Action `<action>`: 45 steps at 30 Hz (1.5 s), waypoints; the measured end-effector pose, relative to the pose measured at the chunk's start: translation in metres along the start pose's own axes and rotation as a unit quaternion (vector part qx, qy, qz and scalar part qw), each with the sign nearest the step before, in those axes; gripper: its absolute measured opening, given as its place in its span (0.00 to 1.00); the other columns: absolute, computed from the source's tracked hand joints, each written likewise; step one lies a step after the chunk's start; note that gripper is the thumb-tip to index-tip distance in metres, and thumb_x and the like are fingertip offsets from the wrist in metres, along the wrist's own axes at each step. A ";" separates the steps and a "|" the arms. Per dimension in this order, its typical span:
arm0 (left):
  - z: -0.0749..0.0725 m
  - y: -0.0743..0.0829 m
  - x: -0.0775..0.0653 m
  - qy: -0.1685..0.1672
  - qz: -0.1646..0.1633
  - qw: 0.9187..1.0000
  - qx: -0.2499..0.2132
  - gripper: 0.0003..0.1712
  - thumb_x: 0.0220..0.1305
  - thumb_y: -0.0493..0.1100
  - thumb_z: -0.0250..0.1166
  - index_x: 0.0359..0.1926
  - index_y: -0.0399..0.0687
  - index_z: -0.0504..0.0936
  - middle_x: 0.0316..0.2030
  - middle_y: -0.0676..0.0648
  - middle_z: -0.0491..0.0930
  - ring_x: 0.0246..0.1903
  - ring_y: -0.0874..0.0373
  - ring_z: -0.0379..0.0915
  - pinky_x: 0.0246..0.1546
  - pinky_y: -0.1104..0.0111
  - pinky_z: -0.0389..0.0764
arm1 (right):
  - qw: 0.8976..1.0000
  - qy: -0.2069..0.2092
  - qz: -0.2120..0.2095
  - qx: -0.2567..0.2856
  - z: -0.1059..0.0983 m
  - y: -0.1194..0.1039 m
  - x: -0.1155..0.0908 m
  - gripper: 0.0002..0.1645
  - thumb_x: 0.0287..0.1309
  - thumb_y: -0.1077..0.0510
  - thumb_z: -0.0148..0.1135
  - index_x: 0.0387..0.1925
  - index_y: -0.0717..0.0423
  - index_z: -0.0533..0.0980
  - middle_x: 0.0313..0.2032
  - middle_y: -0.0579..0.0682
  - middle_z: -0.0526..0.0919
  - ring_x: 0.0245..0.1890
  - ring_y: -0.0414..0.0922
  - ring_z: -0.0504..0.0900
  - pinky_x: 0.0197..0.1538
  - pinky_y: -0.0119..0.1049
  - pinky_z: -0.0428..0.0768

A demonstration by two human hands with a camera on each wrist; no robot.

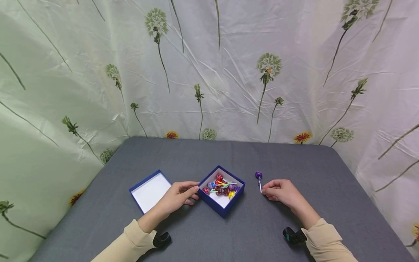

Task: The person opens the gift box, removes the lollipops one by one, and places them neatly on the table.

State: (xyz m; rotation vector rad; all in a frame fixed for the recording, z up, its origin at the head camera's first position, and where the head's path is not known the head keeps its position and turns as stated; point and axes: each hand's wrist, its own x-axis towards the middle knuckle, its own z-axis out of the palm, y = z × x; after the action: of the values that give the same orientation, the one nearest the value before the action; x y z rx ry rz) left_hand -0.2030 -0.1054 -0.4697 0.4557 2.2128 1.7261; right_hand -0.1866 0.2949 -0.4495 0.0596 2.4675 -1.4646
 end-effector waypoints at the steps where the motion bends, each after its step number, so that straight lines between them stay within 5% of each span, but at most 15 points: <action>1: 0.000 0.000 0.000 0.001 0.002 1.000 0.000 0.22 0.81 0.47 0.63 0.64 0.34 0.83 0.54 0.34 0.88 0.47 0.49 0.90 0.43 0.64 0.92 | 1.000 -0.002 -0.001 0.001 0.000 0.000 0.000 0.17 0.73 0.58 0.66 0.50 0.71 0.82 0.37 0.45 0.90 0.36 0.34 0.85 0.40 0.30 0.87; 21: -0.001 -0.003 0.001 0.000 -0.023 1.000 -0.020 0.20 0.80 0.47 0.65 0.61 0.37 0.86 0.50 0.41 0.88 0.45 0.57 0.88 0.52 0.65 0.91 | 0.999 -0.046 -0.013 0.015 -0.006 -0.004 -0.001 0.18 0.76 0.58 0.63 0.52 0.74 0.81 0.39 0.47 0.90 0.37 0.36 0.85 0.42 0.30 0.87; 45: -0.003 -0.003 0.002 -0.002 -0.041 0.999 -0.031 0.22 0.79 0.50 0.65 0.61 0.38 0.86 0.53 0.42 0.89 0.48 0.56 0.88 0.56 0.62 0.90 | 0.997 -0.053 -0.043 -0.046 -0.015 -0.058 -0.003 0.24 0.74 0.50 0.68 0.55 0.69 0.83 0.38 0.48 0.89 0.37 0.40 0.83 0.45 0.35 0.85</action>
State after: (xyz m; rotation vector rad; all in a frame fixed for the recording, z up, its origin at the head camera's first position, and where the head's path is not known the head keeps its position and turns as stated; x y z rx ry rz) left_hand -0.2063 -0.1080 -0.4717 0.3489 2.1364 1.7450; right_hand -0.1969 0.2802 -0.3925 -0.1395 2.4738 -1.3481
